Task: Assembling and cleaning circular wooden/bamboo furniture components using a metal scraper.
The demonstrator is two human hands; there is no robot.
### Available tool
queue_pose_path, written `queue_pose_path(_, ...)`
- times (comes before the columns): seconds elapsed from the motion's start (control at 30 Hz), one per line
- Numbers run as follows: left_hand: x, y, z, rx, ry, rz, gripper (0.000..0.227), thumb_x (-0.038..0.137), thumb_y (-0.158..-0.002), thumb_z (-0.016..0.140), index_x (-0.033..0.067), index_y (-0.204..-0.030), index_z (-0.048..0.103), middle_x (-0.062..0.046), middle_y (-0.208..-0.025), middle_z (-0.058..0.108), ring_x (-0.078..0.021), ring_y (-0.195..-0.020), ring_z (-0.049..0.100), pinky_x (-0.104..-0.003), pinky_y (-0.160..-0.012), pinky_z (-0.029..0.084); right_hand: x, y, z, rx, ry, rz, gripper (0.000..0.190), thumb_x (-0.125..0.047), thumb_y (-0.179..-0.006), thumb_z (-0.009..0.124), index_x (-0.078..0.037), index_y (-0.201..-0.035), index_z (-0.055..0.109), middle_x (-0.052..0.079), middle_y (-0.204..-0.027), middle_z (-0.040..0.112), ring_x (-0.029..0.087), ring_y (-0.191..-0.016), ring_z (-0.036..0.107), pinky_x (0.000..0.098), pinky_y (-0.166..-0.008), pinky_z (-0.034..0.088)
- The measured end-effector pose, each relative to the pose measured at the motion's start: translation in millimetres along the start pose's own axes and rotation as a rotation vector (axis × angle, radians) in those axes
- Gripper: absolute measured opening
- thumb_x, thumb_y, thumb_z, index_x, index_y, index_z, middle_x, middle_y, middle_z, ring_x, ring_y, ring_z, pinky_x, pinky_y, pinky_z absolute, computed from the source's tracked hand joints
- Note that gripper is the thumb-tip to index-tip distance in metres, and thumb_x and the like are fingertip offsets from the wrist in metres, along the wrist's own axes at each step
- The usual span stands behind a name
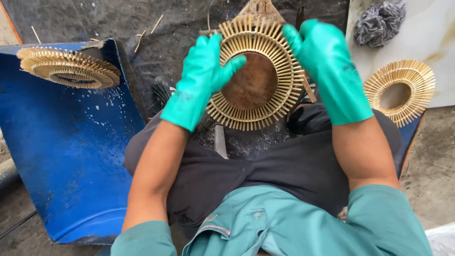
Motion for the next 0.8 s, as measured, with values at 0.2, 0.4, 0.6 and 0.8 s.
queue_pose_path(0.2, 6.9, 21.4, 12.5, -0.160, -0.072, -0.214, 0.125, 0.067, -0.060, 0.091, -0.0062, -0.145, 0.035, -0.027, -0.133, 0.047, -0.0453, -0.116, 0.050, -0.052, -0.093, 0.050, -10.0, -13.8, 74.4, 0.271, 0.297, -0.143, 0.059, -0.061, -0.105, 0.062, -0.008, -0.081, 0.071, 0.017, -0.067, 0.069, 0.038, -0.059, 0.068, 0.0523, -0.050, 0.052)
queue_pose_path(0.4, 2.3, 24.0, 24.1, -0.135, 0.040, -0.232, 0.126, 0.065, -0.064, 0.091, -0.0061, -0.149, 0.032, -0.024, -0.139, 0.044, -0.0426, -0.125, 0.045, -0.054, -0.100, 0.047, -6.7, -25.3, 90.0, 0.346, 0.322, -0.069, 0.063, -0.068, -0.103, 0.064, -0.010, -0.078, 0.069, 0.015, -0.063, 0.068, 0.034, -0.052, 0.068, 0.0474, -0.041, 0.050)
queue_pose_path(0.6, 2.3, 24.7, 20.7, -0.099, 0.043, -0.164, 0.125, 0.063, -0.069, 0.090, -0.0069, -0.152, 0.029, -0.026, -0.142, 0.041, -0.0448, -0.127, 0.043, -0.055, -0.105, 0.043, 8.9, -30.6, 71.2, 0.398, 0.280, -0.118, 0.060, -0.067, -0.100, 0.063, -0.011, -0.080, 0.071, 0.014, -0.061, 0.069, 0.034, -0.053, 0.067, 0.0487, -0.045, 0.052)
queue_pose_path(0.8, 11.1, 48.5, 17.6, -0.083, 0.013, -0.052, 0.125, 0.058, -0.071, 0.092, -0.0065, -0.156, 0.027, -0.032, -0.154, 0.031, -0.0508, -0.140, 0.034, -0.058, -0.115, 0.036, -22.7, 13.9, -23.7, -0.254, -0.203, 0.282, 0.061, -0.058, -0.107, 0.052, -0.003, -0.082, 0.064, 0.018, -0.071, 0.069, 0.034, -0.064, 0.071, 0.0506, -0.065, 0.057)
Point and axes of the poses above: each hand's wrist, its own y-axis away from the middle knuckle, its own z-axis out of the palm, x = y × z, the point moved 1 cm from there along -y, towards the middle knuckle
